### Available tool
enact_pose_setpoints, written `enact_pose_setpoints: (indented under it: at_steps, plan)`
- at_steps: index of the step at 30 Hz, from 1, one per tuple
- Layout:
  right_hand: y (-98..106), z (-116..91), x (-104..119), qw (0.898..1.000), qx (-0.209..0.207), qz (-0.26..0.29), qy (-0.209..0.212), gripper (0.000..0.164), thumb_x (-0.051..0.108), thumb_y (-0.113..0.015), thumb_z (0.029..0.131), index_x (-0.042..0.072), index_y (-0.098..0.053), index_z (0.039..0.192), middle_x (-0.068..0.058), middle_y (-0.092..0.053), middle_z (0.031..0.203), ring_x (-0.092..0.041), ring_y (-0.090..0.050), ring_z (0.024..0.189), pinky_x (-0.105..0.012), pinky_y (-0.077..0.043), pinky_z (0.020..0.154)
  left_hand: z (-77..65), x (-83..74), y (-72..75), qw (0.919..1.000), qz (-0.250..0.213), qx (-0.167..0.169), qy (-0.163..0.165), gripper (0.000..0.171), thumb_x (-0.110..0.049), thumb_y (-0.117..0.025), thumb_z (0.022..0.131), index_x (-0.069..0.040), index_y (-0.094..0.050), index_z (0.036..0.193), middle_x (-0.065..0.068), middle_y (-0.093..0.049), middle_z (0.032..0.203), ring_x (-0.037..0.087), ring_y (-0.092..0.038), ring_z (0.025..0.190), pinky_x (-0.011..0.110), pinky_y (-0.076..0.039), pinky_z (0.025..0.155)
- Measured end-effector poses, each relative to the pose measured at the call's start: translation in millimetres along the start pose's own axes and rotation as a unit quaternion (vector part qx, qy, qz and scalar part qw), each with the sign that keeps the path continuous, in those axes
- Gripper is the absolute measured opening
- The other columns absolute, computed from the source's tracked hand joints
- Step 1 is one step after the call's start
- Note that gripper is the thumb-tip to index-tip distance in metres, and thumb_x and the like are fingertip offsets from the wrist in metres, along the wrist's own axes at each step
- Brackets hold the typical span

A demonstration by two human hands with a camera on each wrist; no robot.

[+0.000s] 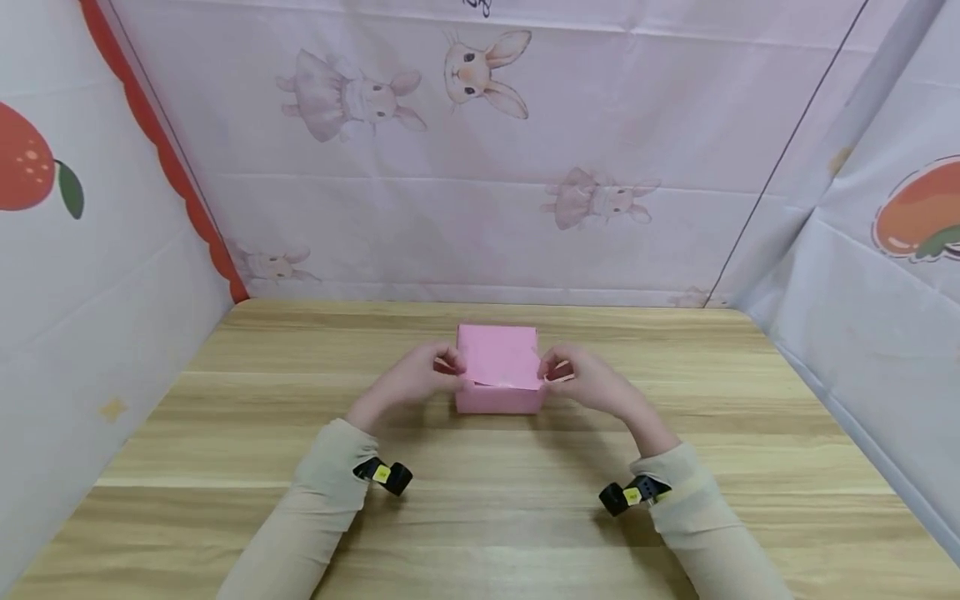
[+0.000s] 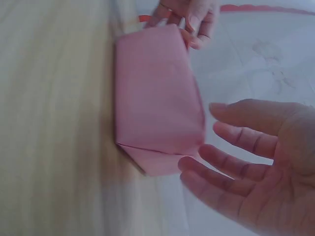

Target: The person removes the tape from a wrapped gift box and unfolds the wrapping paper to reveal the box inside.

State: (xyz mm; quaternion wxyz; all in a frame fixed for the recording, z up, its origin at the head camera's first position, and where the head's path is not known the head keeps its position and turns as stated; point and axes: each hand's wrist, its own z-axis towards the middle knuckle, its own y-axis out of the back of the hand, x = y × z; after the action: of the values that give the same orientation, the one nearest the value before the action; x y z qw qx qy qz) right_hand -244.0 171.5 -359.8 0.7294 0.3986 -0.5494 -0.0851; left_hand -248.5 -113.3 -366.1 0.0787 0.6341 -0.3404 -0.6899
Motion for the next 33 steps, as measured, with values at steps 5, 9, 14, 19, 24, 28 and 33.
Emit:
enact_pose_setpoints:
  at_steps: [5,9,14,19,24,28,33]
  plan:
    - [14.7,-0.2,0.9,0.998,-0.033,-0.020,-0.046,0.018,0.020,-0.063,0.094,0.005,-0.064,0.104,-0.014,-0.067,0.108,-0.030,-0.065,0.104,-0.041,-0.057,0.084,-3.3,-7.1,1.9,0.9989,0.037,-0.028,0.013,0.022,-0.031,-0.064,0.094,-0.010,-0.065,0.100,0.007,-0.066,0.105,0.022,-0.061,0.102,0.037,-0.051,0.089]
    - [21.1,6.7,3.7,0.996,-0.062,-0.013,-0.063,0.023,0.023,-0.060,0.096,0.003,-0.063,0.106,-0.016,-0.066,0.104,-0.028,-0.066,0.094,-0.039,-0.057,0.076,-3.1,-9.6,-2.5,0.9924,0.087,-0.083,0.023,0.027,-0.038,-0.060,0.096,-0.011,-0.064,0.098,0.007,-0.067,0.099,0.021,-0.061,0.092,0.037,-0.052,0.081]
    - [22.1,22.6,9.2,0.992,-0.094,-0.007,-0.079,0.026,0.028,-0.057,0.098,0.003,-0.062,0.106,-0.018,-0.065,0.097,-0.022,-0.062,0.085,-0.032,-0.054,0.070,-1.7,-8.7,-11.4,0.9649,0.222,-0.138,0.029,0.040,-0.048,-0.056,0.094,-0.011,-0.066,0.105,0.010,-0.068,0.111,0.029,-0.061,0.105,0.045,-0.051,0.090]
    - [15.9,36.0,5.9,0.986,-0.124,-0.066,-0.087,0.025,0.029,-0.059,0.097,0.004,-0.062,0.097,-0.013,-0.062,0.088,-0.021,-0.055,0.077,-0.026,-0.045,0.062,-1.5,-6.3,-18.9,0.9466,0.295,-0.119,0.053,0.069,-0.064,-0.050,0.091,-0.011,-0.057,0.134,0.014,-0.053,0.142,0.039,-0.043,0.135,0.059,-0.035,0.110]
    - [3.0,41.9,-2.1,0.982,-0.104,-0.105,-0.114,0.027,0.033,-0.061,0.095,0.007,-0.058,0.087,-0.006,-0.056,0.080,-0.019,-0.049,0.073,-0.026,-0.040,0.059,-0.8,-5.6,-22.0,0.9528,0.279,-0.101,0.064,0.075,-0.065,-0.050,0.091,-0.010,-0.049,0.142,0.016,-0.045,0.150,0.040,-0.036,0.141,0.062,-0.029,0.113]
    - [-6.6,45.1,-4.5,0.982,-0.089,-0.110,-0.125,0.024,0.031,-0.061,0.095,0.009,-0.056,0.087,-0.006,-0.054,0.080,-0.019,-0.050,0.075,-0.026,-0.040,0.061,-1.3,-5.7,-21.4,0.9543,0.275,-0.098,0.066,0.076,-0.064,-0.050,0.091,-0.009,-0.047,0.144,0.016,-0.043,0.151,0.040,-0.035,0.142,0.061,-0.028,0.114]
    - [-12.2,45.4,-4.2,0.981,-0.100,-0.114,-0.119,0.017,0.024,-0.059,0.094,0.008,-0.056,0.088,-0.007,-0.055,0.079,-0.021,-0.051,0.075,-0.027,-0.040,0.061,-2.2,-5.9,-20.8,0.9583,0.263,-0.092,0.064,0.076,-0.062,-0.051,0.092,-0.008,-0.045,0.145,0.016,-0.042,0.152,0.040,-0.034,0.142,0.061,-0.029,0.114]
